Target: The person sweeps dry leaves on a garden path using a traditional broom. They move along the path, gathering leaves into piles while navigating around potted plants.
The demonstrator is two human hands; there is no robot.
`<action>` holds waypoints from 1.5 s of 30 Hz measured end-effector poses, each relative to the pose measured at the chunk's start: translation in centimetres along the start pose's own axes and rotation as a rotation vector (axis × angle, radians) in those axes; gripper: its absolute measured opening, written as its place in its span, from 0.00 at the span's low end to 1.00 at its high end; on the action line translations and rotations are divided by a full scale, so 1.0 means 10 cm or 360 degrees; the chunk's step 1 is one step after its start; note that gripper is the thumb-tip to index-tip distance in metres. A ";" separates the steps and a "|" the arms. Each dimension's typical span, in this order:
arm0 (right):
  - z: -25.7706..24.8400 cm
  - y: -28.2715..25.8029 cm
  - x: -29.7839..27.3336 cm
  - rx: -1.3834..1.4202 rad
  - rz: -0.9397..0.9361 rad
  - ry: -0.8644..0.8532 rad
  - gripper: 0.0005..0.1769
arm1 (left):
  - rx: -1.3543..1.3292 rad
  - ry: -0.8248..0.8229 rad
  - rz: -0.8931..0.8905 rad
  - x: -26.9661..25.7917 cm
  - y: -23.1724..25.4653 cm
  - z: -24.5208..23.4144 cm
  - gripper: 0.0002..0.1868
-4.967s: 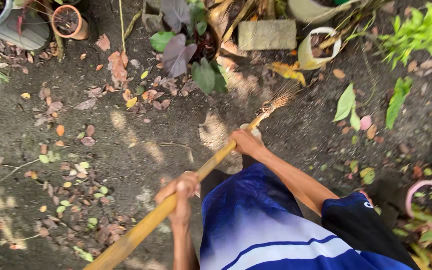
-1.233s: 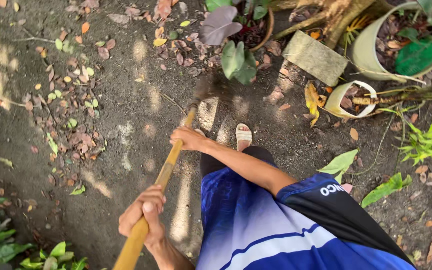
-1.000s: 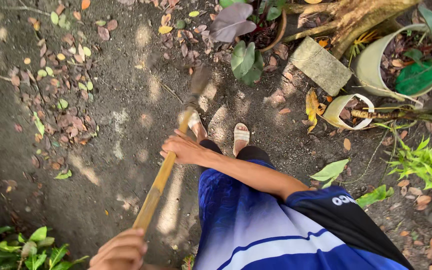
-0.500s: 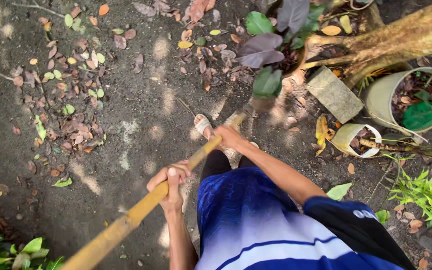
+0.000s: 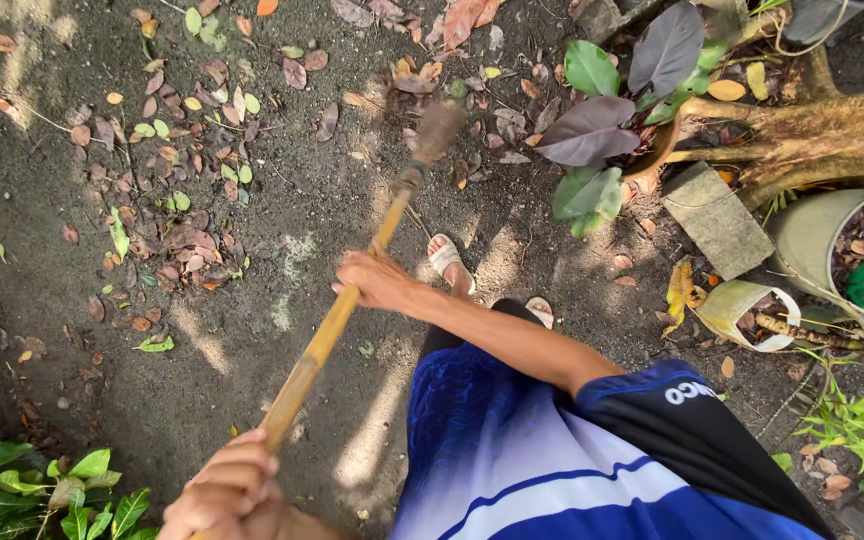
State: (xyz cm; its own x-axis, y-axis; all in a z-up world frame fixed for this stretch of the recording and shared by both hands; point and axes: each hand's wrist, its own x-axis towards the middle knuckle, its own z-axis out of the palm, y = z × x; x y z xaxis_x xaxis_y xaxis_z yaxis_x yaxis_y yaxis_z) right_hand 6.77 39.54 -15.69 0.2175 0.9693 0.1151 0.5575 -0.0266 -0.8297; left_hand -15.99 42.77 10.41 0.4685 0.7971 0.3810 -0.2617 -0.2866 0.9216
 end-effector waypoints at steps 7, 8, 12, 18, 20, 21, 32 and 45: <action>-0.05 0.24 -0.72 -0.0014 0.0613 -0.0219 0.23 | -0.0203 -0.0060 -0.0267 0.44 -0.48 0.20 0.22; 0.04 0.33 -0.76 -0.0048 0.0753 -0.0310 0.24 | -0.0179 -0.0071 -0.0267 0.46 -0.54 0.28 0.22; 0.57 0.74 -0.25 0.0146 0.0333 0.0002 0.22 | 0.0036 -0.0054 -0.0205 0.38 -0.57 0.45 0.23; 0.90 0.49 0.86 0.0109 -0.0100 -0.0074 0.19 | 0.0359 0.0273 0.0128 0.20 -0.39 0.26 0.26; 0.78 0.24 1.05 0.0090 -0.0179 -0.0056 0.18 | 0.0325 0.0299 0.0186 0.15 -0.33 0.12 0.26; 0.66 0.15 1.10 0.0041 -0.0207 0.0003 0.18 | 0.0290 0.0275 0.0176 0.14 -0.27 0.04 0.25; -0.34 0.32 -0.13 -0.0124 0.0482 0.0121 0.22 | -0.0401 -0.0184 -0.0101 0.82 -0.75 0.21 0.20; 0.21 1.15 0.93 -0.0038 0.0038 -0.0001 0.22 | 0.0165 0.0047 -0.0049 0.67 -0.81 0.63 0.30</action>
State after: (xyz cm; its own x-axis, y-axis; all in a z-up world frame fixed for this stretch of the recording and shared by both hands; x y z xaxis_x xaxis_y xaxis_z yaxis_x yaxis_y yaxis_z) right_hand 13.56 48.72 -25.32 0.2305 0.9684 0.0949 0.5710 -0.0556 -0.8191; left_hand -5.38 47.09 6.02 0.4496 0.8212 0.3514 -0.1582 -0.3140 0.9362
